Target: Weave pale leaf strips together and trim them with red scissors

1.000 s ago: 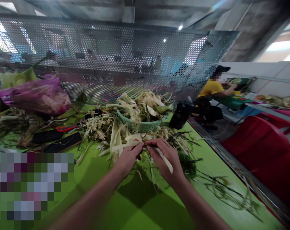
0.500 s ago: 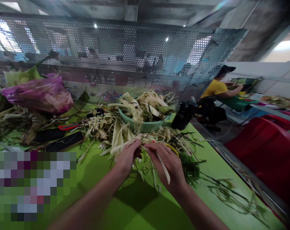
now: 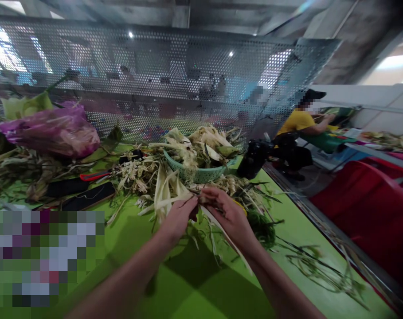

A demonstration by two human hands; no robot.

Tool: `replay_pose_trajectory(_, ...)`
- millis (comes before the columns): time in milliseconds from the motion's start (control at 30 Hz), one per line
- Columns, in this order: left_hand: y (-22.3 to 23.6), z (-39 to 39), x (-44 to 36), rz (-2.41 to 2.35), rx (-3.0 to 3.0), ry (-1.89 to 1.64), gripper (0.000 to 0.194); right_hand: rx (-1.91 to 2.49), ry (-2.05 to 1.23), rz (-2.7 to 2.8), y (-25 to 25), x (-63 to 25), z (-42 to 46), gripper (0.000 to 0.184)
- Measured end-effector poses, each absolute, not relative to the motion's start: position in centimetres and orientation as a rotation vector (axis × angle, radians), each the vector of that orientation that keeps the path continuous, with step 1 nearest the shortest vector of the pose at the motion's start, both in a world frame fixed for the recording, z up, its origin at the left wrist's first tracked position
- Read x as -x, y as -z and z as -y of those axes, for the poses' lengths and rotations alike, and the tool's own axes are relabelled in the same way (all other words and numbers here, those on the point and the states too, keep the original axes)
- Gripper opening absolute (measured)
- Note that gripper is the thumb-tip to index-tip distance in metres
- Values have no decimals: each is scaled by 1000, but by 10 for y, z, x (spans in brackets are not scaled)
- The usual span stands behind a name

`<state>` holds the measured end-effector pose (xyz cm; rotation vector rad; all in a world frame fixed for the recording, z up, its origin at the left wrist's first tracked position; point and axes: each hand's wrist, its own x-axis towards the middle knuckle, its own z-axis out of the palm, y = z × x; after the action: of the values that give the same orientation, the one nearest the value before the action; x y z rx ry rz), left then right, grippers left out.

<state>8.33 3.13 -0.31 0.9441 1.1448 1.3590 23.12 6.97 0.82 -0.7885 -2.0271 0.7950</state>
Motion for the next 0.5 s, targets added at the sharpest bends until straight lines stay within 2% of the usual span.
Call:
replay_pose_trajectory(100,2,-29,-85,-1214,-999,-1376,37,866,-678,2037,-5,-230,-70,15)
replay_pose_trajectory(167,3,-29,-85,-1259,-1017,-1400,37,902,-601,2062,-6,-229,-67,11)
replay_pose_trajectory(367,11,-35,-81,-1385,-1197,-1402,31,893,-541,2115,-14,-231,-61,13)
replay_pose_trajectory(500,16,-33,-82,-1408,-1357,-1353,17,833,-526,2116,-18,-229,-57,26)
